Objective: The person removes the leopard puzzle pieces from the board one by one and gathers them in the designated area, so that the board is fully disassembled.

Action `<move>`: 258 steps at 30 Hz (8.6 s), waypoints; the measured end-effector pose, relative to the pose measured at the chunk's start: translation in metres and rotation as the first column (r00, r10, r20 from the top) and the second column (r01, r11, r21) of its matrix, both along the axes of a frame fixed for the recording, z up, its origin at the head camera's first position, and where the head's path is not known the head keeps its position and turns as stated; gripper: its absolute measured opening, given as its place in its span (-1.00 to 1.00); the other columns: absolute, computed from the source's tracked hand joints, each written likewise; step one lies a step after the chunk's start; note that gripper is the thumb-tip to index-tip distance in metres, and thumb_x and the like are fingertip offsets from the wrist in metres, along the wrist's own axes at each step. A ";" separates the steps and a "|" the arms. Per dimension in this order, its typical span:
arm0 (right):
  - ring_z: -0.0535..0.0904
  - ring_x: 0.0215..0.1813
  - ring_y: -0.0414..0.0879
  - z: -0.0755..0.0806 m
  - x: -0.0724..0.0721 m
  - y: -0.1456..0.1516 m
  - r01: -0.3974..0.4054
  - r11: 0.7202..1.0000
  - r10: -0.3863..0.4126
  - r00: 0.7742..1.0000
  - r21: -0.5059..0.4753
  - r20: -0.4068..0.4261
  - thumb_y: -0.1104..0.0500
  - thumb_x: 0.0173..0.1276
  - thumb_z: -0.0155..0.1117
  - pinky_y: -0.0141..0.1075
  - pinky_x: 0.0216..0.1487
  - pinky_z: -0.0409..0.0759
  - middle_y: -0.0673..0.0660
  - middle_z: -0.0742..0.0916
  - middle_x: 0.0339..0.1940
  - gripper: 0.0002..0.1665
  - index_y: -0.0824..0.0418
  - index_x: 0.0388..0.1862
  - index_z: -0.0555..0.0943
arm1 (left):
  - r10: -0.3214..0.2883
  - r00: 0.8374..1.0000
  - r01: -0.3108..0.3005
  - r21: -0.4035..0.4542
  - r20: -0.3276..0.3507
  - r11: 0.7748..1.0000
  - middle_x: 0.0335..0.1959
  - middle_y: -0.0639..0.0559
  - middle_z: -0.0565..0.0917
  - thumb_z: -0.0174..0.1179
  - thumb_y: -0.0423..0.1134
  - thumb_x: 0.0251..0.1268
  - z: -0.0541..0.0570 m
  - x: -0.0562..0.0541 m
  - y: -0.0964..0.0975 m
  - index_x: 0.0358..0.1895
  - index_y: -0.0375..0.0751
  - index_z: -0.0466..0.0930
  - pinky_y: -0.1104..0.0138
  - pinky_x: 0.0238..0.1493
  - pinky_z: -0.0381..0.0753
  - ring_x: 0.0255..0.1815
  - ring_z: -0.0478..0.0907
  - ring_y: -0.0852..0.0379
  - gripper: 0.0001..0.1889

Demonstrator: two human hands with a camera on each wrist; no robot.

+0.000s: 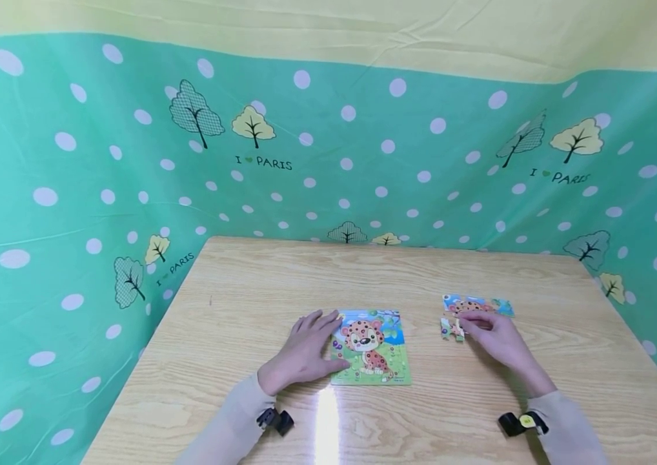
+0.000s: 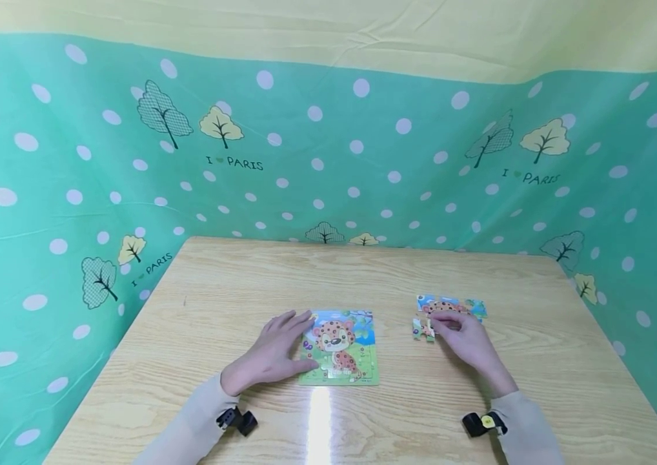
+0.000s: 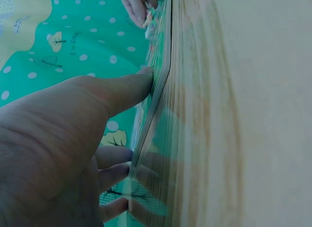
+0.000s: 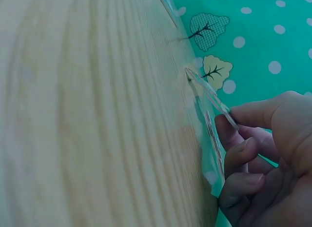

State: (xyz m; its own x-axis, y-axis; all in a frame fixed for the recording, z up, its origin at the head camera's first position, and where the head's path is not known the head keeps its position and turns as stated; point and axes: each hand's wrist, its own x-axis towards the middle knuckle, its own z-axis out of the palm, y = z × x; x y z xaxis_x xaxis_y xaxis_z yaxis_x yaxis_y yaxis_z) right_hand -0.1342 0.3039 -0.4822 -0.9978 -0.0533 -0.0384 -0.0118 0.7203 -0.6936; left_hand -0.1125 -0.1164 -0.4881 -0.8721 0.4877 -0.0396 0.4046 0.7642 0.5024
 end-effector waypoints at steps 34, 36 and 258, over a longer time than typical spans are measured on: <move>0.55 -0.13 -0.08 -0.002 -0.003 0.006 -0.024 0.985 0.036 0.997 0.173 -0.067 -0.02 0.41 0.54 -0.27 -0.12 0.50 0.07 0.75 -0.19 -0.58 0.26 0.05 0.79 | -0.003 1.000 0.003 -0.009 -0.001 1.000 0.74 -0.08 0.22 0.33 0.32 0.33 -0.001 0.000 0.000 0.67 -0.13 0.27 -0.35 0.68 0.02 0.74 0.06 -0.33 -0.03; 0.56 -0.13 -0.08 -0.002 -0.003 0.006 -0.023 0.985 0.035 0.997 0.172 -0.067 -0.01 0.41 0.54 -0.27 -0.13 0.51 0.07 0.76 -0.19 -0.58 0.27 0.06 0.78 | -0.005 1.000 0.005 -0.008 -0.002 1.000 0.74 -0.08 0.22 0.33 0.32 0.34 -0.001 0.000 0.000 0.67 -0.13 0.27 -0.36 0.68 0.02 0.74 0.06 -0.33 -0.03; 0.49 -0.49 -0.19 0.012 0.013 0.004 -0.023 0.966 0.047 0.995 -0.257 0.086 0.05 0.58 0.35 -0.31 -0.49 0.57 0.18 0.81 -0.01 -0.44 0.34 0.41 0.60 | 0.002 1.000 -0.002 0.024 -0.009 1.000 0.70 -0.14 0.29 0.39 0.26 0.29 0.001 0.002 0.000 0.62 -0.19 0.35 -0.36 0.67 0.03 0.72 0.09 -0.36 -0.06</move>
State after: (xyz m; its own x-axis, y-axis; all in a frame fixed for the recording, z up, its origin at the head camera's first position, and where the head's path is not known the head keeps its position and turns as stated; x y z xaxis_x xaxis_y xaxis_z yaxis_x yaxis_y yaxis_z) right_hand -0.1210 0.3080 -0.4699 -0.9881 -0.1083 -0.1090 0.0374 0.5189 -0.8540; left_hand -0.1105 -0.1163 -0.4876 -0.8732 0.4870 -0.0205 0.4077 0.7528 0.5167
